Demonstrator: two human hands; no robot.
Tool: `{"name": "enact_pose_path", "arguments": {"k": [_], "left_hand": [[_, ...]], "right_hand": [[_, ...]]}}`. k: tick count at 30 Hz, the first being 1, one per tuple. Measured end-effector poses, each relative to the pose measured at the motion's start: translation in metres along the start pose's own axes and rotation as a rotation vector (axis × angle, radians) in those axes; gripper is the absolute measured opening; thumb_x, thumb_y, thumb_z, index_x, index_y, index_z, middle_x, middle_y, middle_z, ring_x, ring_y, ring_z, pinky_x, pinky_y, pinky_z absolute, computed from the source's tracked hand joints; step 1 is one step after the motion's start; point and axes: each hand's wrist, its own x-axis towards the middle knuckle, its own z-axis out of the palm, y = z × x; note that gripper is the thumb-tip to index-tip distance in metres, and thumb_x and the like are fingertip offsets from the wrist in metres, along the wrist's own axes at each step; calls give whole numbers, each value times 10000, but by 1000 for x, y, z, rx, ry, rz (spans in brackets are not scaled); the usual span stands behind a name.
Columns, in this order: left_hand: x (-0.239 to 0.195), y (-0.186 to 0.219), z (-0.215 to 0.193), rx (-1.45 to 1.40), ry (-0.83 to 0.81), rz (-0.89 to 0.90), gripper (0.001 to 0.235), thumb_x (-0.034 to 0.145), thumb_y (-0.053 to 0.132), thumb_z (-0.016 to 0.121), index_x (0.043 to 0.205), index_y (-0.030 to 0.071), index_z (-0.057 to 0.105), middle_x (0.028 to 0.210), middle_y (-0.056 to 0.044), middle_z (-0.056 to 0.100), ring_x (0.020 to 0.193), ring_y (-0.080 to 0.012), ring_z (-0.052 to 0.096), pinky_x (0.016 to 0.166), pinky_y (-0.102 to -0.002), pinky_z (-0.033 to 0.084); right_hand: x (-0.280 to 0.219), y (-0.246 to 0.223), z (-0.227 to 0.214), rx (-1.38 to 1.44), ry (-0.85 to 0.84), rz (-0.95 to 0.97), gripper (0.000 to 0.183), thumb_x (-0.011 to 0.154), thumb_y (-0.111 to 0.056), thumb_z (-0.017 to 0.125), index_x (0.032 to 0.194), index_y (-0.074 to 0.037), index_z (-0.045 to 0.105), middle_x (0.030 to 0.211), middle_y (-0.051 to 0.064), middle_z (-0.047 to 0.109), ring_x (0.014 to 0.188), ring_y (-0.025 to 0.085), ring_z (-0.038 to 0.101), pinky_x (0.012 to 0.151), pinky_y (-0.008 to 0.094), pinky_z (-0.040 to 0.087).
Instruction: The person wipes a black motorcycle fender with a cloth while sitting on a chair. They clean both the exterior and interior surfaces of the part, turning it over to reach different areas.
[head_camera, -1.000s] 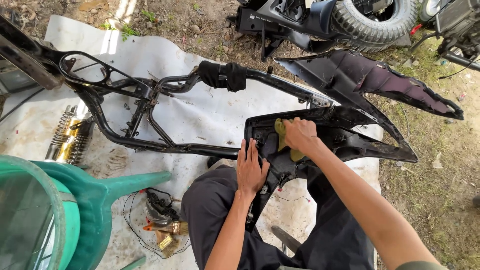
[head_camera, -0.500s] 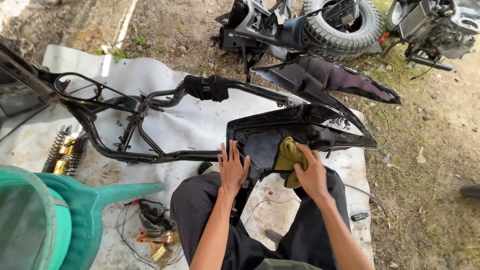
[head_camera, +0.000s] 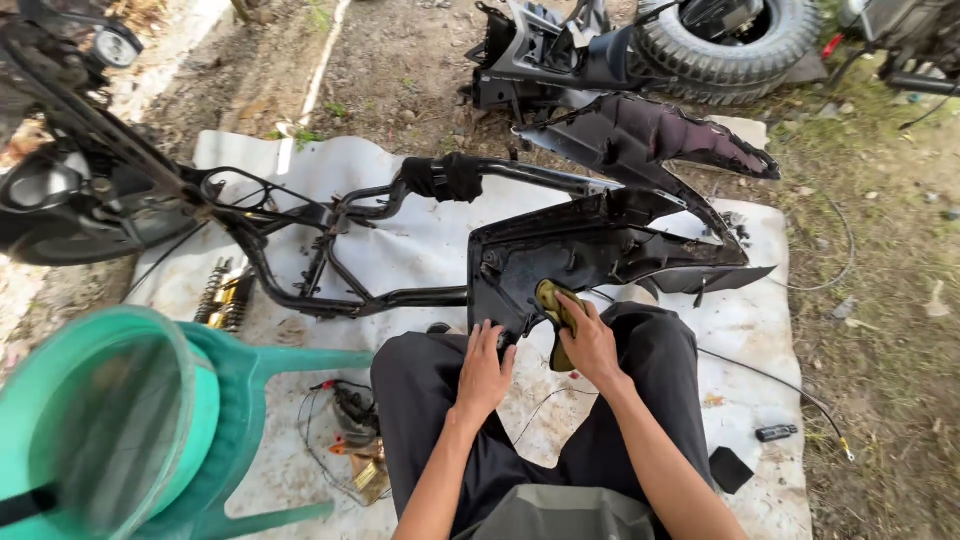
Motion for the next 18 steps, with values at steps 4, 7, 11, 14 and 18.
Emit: {"name": "enact_pose_path", "arguments": {"k": [4, 7, 11, 14, 18], "left_hand": [[-1, -6, 10, 97, 38, -2, 508, 1027, 374, 571, 1414, 48, 520, 1568, -255, 450, 1519, -419, 343, 1214, -464, 359], [2, -2, 11, 241, 50, 66, 498, 1063, 331, 598, 1426, 11, 482, 1555, -280, 444, 1515, -422, 359, 1237, -468, 366], [1, 6, 16, 290, -4, 67, 638, 1001, 277, 631, 1488, -37, 363, 1541, -304, 376, 1443, -456, 327, 1139, -505, 351], [0, 10, 20, 275, -9, 16, 627, 997, 259, 642, 1491, -15, 370, 1553, -289, 383, 1454, -441, 347, 1140, -498, 388], [1, 6, 26, 257, 7, -39, 587, 983, 247, 676, 1438, -4, 405, 1559, -287, 391, 1478, -433, 342, 1120, -488, 424]], "right_hand": [[2, 12, 4, -9, -36, 0, 672, 821, -79, 663, 1456, -263, 544, 1261, 143, 610, 999, 436, 669, 829, 496, 571], [4, 23, 12, 45, -43, 36, 672, 839, -87, 666, 1471, -278, 538, 1272, 142, 609, 1009, 436, 669, 837, 502, 568], [-1, 30, 15, 64, -72, 63, 709, 863, -89, 660, 1518, -287, 476, 1323, 144, 581, 1014, 421, 672, 804, 501, 572], [-4, 25, 9, 84, -109, 108, 712, 878, -92, 654, 1532, -289, 455, 1342, 147, 570, 997, 413, 675, 797, 495, 575], [-5, 32, 15, 105, -112, 104, 738, 862, -86, 659, 1542, -290, 457, 1284, 153, 583, 993, 397, 680, 796, 487, 578]]}}
